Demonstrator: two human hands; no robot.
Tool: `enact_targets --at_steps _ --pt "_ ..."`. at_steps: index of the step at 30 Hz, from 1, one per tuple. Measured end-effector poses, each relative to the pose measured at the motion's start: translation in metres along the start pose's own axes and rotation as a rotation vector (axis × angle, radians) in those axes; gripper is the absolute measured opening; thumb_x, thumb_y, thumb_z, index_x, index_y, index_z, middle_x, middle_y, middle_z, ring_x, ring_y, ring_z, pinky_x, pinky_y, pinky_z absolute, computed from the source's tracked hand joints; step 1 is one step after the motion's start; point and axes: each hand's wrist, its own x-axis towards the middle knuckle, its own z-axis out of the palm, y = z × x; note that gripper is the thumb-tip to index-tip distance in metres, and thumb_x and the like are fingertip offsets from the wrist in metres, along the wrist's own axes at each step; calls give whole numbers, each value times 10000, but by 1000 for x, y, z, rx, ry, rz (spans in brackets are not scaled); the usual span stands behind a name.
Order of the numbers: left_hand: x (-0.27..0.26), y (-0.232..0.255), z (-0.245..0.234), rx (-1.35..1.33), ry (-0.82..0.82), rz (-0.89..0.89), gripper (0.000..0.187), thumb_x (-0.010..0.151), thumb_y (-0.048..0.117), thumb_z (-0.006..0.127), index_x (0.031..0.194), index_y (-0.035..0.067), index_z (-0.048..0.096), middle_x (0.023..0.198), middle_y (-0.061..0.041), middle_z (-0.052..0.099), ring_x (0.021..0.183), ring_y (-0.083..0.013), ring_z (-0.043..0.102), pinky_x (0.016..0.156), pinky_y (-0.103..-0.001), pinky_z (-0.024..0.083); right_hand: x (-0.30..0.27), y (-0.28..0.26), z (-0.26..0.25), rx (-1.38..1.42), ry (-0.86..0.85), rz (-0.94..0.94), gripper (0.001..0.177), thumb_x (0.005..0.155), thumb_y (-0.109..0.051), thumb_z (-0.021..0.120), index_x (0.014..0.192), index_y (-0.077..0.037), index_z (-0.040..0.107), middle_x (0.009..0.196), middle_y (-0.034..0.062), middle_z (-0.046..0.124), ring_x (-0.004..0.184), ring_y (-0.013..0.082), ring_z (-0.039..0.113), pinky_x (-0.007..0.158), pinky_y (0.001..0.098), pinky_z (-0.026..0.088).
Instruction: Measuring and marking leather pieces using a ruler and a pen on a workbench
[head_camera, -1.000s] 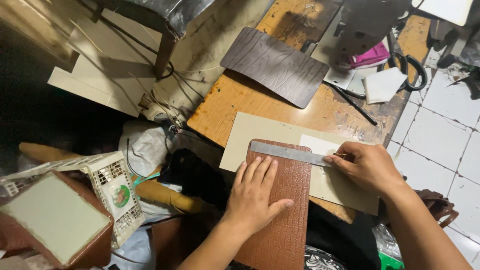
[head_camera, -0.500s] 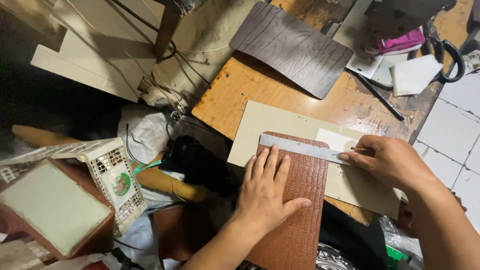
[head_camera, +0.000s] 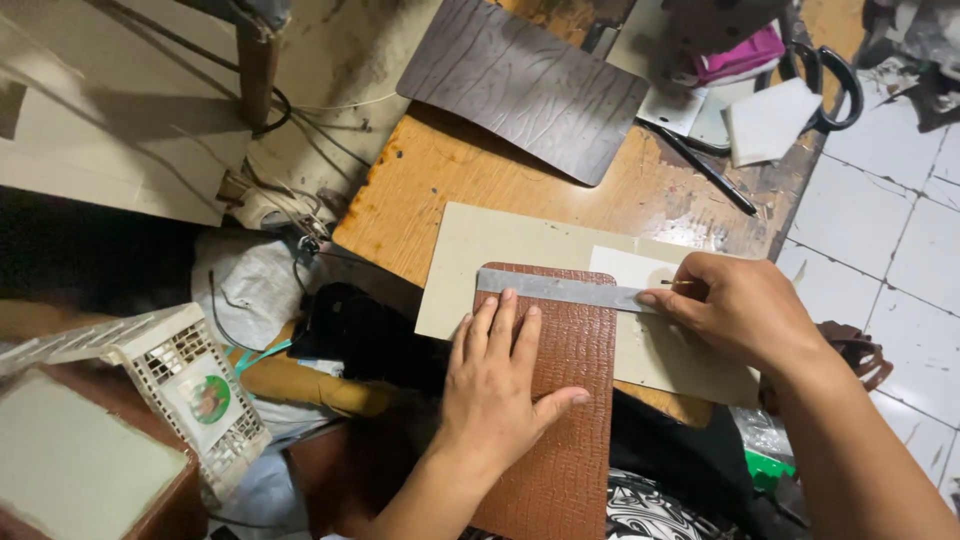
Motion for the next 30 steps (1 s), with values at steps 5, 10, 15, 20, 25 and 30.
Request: enact_targets --at_steps 5,10,15,20,25,30 --pt "2 2 -1 42 -60 -2 967 861 804 548 1453 39 518 1537 -260 465 1416 -426 431 1135 -564 361 -6 14 11 -49 79 -90 515 858 -663 663 1077 -206 755 1148 88 640 996 399 654 845 507 507" --pt "1 4 -1 71 -26 7 950 873 787 550 1447 31 524 1536 -264 463 1400 -431 448 1136 -566 372 -7 38 26 13 255 -410 339 814 -501 783 1073 -283 782 1155 39 651 891 350 616 830 487 518" --pt "-1 4 0 69 -64 -3 973 865 788 571 1481 40 487 1579 -258 412 1448 -425 399 1164 -560 336 0 48 39 127 401 -553 298 794 -464 825 1023 -276 803 1072 14 674 871 260 662 831 448 463" --pt "-2 4 1 60 -22 8 975 855 788 581 1470 36 499 1571 -260 423 1443 -430 413 1171 -563 342 -1 46 38 161 403 -563 295 806 -439 821 1044 -265 807 1077 12 679 920 245 664 861 455 451" --pt "-4 3 4 45 -27 2 1005 837 785 623 1487 32 481 1588 -264 398 1466 -437 386 1192 -568 315 -1 43 36 205 390 -534 303 797 -410 838 1044 -235 824 1040 50 678 835 270 666 783 423 503" --pt "-6 2 6 8 -17 -20 988 845 783 589 1480 33 492 1569 -278 417 1468 -444 379 1200 -584 287 0 45 38 225 372 -541 285 801 -379 837 1046 -233 817 1033 54 660 841 254 674 773 400 500"
